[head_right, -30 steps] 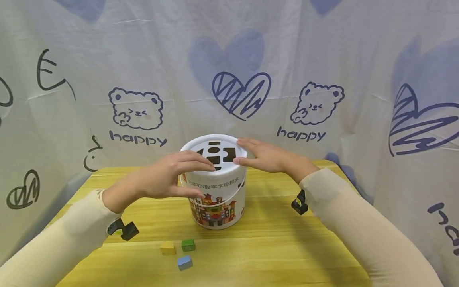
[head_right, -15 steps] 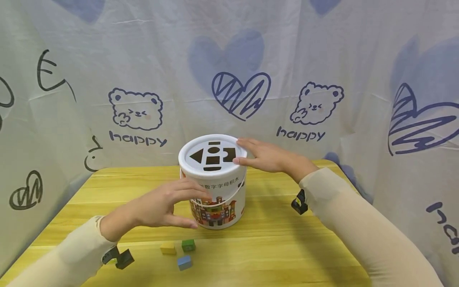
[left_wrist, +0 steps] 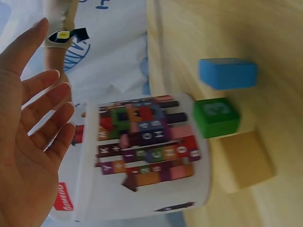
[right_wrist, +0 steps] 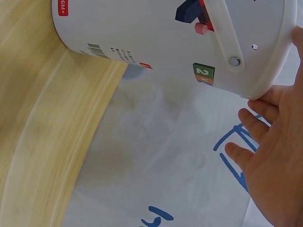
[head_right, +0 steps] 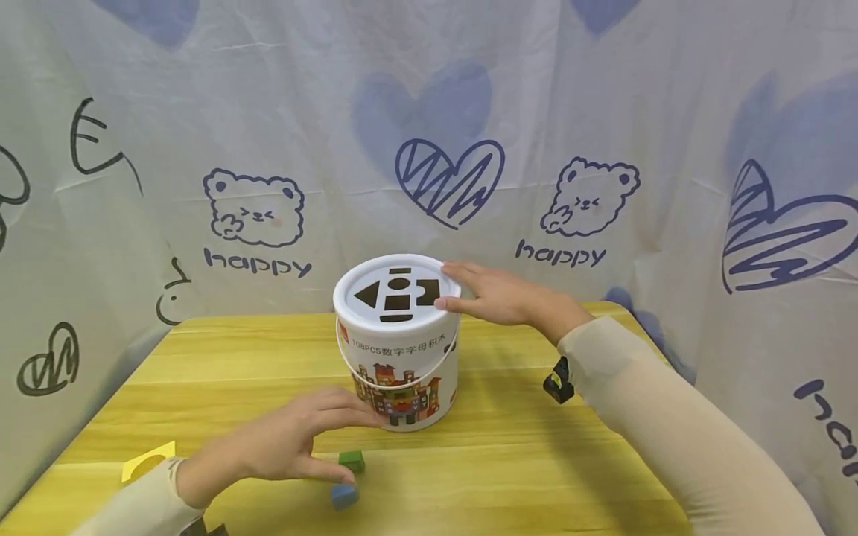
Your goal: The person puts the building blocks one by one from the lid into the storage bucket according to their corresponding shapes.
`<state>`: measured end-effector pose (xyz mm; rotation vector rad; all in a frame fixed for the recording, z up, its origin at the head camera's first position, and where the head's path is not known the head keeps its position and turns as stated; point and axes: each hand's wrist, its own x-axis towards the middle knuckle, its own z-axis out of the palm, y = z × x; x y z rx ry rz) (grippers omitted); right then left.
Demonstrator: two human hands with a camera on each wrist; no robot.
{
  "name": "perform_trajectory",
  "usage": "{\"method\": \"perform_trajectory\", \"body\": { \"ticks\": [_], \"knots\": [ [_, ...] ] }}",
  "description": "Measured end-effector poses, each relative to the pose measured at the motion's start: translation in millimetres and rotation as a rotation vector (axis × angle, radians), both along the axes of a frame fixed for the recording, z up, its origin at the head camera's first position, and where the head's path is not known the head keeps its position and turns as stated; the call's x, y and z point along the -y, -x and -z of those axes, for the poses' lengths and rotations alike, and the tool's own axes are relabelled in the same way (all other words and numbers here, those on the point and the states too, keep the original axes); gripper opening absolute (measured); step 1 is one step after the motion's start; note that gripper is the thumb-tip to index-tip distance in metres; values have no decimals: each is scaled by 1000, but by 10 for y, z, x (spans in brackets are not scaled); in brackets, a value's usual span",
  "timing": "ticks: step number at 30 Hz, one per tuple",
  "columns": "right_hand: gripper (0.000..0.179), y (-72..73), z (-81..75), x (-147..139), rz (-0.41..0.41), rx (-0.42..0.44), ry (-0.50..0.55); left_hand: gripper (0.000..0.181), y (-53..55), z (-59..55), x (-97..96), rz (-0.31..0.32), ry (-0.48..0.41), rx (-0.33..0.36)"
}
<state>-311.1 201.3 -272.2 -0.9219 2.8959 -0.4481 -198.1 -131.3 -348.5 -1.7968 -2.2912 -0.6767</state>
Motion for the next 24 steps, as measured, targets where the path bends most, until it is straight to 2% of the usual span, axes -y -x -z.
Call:
{"method": "perform_trajectory", "body": {
  "ticks": [1, 7, 14, 17, 24],
  "knots": [
    [85, 1, 5, -1, 0, 2, 1, 58, -18, 39, 21, -16, 7, 22],
    [84, -3, 21, -6, 0, 9, 12, 58, -96, 263, 141, -83, 31, 54],
    [84, -7, 22, -11, -1, 2, 12, 56, -141, 441, 225, -178, 64, 134],
    [84, -9, 22, -11, 1, -2, 13, 57, -150, 525, 244, -188, 65, 159],
    [84, -15, 21, -14, 6, 5, 13, 57, -171, 691, 260, -187, 88, 301]
  ]
}}
